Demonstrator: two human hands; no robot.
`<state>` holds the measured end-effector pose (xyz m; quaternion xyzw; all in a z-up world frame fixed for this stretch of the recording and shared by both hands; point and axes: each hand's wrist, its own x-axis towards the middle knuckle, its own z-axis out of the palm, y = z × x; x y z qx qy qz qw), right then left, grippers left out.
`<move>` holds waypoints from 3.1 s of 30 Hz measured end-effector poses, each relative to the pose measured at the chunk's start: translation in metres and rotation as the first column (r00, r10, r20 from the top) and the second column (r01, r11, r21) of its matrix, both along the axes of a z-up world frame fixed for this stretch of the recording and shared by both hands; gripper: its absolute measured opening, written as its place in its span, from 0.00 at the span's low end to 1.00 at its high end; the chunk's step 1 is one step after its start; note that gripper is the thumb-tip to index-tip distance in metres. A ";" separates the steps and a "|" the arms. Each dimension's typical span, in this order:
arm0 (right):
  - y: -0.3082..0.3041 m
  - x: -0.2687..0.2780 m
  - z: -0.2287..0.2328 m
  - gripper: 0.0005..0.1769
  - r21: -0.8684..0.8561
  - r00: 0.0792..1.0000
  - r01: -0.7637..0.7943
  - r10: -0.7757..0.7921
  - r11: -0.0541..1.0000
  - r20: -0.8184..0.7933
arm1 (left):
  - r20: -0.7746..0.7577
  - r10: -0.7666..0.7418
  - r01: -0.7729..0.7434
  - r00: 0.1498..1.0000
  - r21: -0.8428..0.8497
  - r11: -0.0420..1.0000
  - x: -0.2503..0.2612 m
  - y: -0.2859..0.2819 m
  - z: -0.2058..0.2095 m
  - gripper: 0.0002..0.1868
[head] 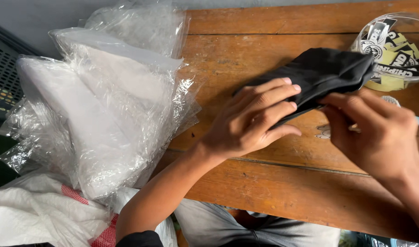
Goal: The person attaches a strap to a black pouch using a metal clasp. They then attach a decorative keychain to the pouch's zipper. Finally, they use a brush to clean the pouch and a feather duster to clean the table surface.
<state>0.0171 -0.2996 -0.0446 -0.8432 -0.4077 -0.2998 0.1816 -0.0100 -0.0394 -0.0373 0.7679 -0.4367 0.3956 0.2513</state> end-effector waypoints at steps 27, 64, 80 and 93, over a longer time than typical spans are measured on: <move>-0.021 0.019 0.025 0.07 0.147 0.960 -0.125 0.157 0.981 -0.230 | -0.688 -0.298 -0.141 0.662 -0.504 0.852 0.000 0.010 0.010 0.09; -0.018 0.036 0.001 0.08 -0.061 0.890 -0.054 0.020 0.997 -0.456 | -0.495 0.567 -0.345 0.658 0.471 0.812 0.021 -0.053 -0.026 0.37; 0.003 0.029 -0.009 0.25 -0.012 0.856 -0.125 0.102 0.992 -0.507 | -0.688 -0.011 -0.038 0.726 -0.056 0.998 0.026 -0.017 -0.035 0.18; -0.006 0.035 -0.019 0.17 -0.223 0.946 -0.031 -0.043 0.974 -0.321 | -0.713 -0.040 -0.017 0.700 -0.072 0.997 0.025 -0.015 -0.037 0.16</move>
